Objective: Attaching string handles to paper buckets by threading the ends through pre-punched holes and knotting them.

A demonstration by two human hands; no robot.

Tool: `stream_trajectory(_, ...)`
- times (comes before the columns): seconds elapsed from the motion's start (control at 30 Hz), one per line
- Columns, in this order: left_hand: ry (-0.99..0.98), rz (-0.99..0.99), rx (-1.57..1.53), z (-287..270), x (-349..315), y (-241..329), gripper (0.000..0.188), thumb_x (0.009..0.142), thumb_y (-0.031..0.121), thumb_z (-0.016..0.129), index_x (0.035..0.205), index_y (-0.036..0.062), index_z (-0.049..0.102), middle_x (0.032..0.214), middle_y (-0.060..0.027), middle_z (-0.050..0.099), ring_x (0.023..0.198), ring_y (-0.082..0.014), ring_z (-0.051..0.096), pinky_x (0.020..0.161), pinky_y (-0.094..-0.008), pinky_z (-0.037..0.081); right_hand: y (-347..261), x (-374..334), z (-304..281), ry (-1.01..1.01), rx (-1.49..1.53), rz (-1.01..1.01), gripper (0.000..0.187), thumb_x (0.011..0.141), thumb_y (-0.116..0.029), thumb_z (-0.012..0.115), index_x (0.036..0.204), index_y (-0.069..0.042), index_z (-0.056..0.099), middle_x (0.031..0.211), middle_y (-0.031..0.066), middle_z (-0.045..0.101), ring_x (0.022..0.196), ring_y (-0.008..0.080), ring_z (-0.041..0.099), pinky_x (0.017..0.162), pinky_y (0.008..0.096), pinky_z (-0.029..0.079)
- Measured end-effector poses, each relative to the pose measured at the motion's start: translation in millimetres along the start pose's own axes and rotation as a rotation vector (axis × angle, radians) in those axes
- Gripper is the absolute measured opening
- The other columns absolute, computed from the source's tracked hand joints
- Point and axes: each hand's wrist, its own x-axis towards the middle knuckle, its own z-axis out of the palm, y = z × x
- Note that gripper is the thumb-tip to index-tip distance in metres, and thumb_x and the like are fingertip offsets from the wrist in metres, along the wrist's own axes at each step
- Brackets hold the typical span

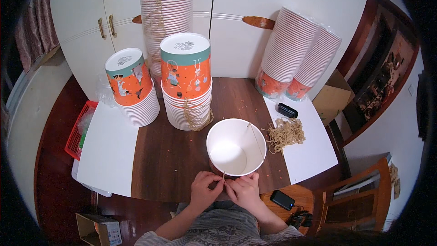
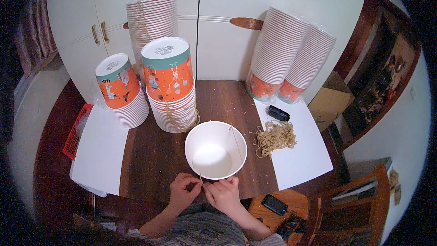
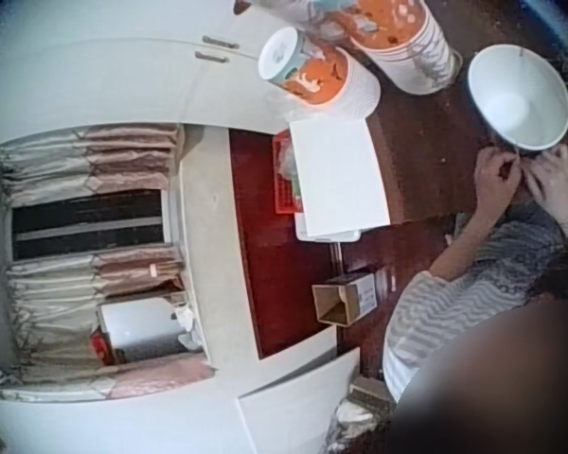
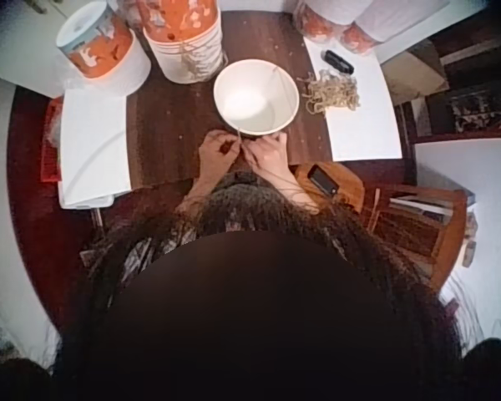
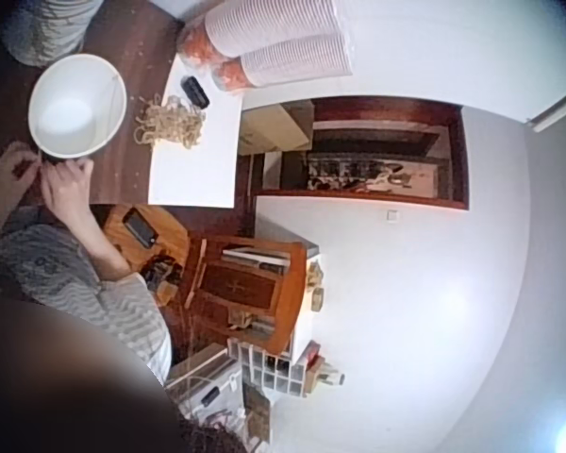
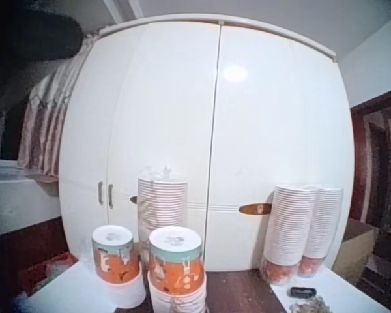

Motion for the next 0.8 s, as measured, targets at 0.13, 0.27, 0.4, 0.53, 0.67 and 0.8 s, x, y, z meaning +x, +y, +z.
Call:
stream_trajectory(0.13, 0.020, -0.059, -0.042, 1.6, -0.4, 4.2, 0.009, 0.067, 0.008, 0.068, 0.075, 0.0042, 0.064, 0.076, -0.0088, 0.059, 0.072, -0.0218, 0.058, 0.061, -0.0303, 0.047, -0.9, -1.1, -0.8, -0.013, 0.000, -0.002, 0.009, 0.067, -0.014, 0.065, 0.076, -0.012, 0.064, 0.058, -0.0027, 0.052, 0.061, 0.0124, 0.051, 0.064, 0.0329, 0.031)
stream_trajectory(0.27, 0.045, -0.100, -0.097, 3.2, 3.3, 9.0, 0.008, 0.070, 0.005, 0.066, 0.077, 0.0028, 0.062, 0.077, -0.0093, 0.058, 0.070, -0.0210, 0.058, 0.060, -0.0288, 0.046, -2.8, 0.7, -1.7, -0.029, 0.017, -0.009, 0.011, 0.064, -0.012, 0.065, 0.075, -0.013, 0.064, 0.057, -0.0032, 0.051, 0.060, 0.0126, 0.051, 0.065, 0.0333, 0.030)
stream_trajectory(0.4, 0.102, -0.073, -0.114, 5.6, 3.9, 5.4, 0.007, 0.075, 0.003, 0.062, 0.080, 0.0013, 0.058, 0.080, -0.0105, 0.056, 0.068, -0.0202, 0.056, 0.059, -0.0272, 0.045, 0.9, -0.6, 1.1, -0.015, 0.017, -0.030, 0.011, 0.063, -0.012, 0.065, 0.074, -0.013, 0.064, 0.056, -0.0040, 0.051, 0.059, 0.0120, 0.050, 0.064, 0.0333, 0.031)
stream_trajectory(0.53, 0.126, -0.055, -0.125, 3.9, 8.3, 9.8, 0.006, 0.077, 0.003, 0.060, 0.082, 0.0008, 0.056, 0.082, -0.0109, 0.054, 0.066, -0.0196, 0.055, 0.058, -0.0266, 0.044, 0.1, 0.5, -1.6, -0.044, 0.019, -0.052, 0.011, 0.063, -0.012, 0.065, 0.074, -0.013, 0.064, 0.055, -0.0048, 0.050, 0.056, 0.0113, 0.048, 0.063, 0.0327, 0.031)
stream_trajectory(0.67, 0.165, -0.004, -0.104, 3.5, 13.4, 4.8, 0.005, 0.078, 0.002, 0.058, 0.082, 0.0001, 0.055, 0.082, -0.0111, 0.053, 0.066, -0.0191, 0.053, 0.057, -0.0267, 0.043, -1.7, 0.6, -6.0, -0.082, 0.025, -0.062, 0.013, 0.064, -0.013, 0.064, 0.077, -0.012, 0.065, 0.054, -0.0047, 0.051, 0.056, 0.0110, 0.048, 0.061, 0.0312, 0.032)
stream_trajectory(0.8, 0.180, 0.007, -0.102, 6.3, 17.2, 3.0, 0.005, 0.078, 0.002, 0.057, 0.082, 0.0003, 0.055, 0.083, -0.0113, 0.053, 0.068, -0.0203, 0.053, 0.059, -0.0273, 0.043, 0.9, 0.9, -8.7, -0.095, 0.017, -0.069, 0.013, 0.064, -0.013, 0.064, 0.077, -0.012, 0.065, 0.054, -0.0050, 0.051, 0.056, 0.0105, 0.048, 0.061, 0.0313, 0.032)
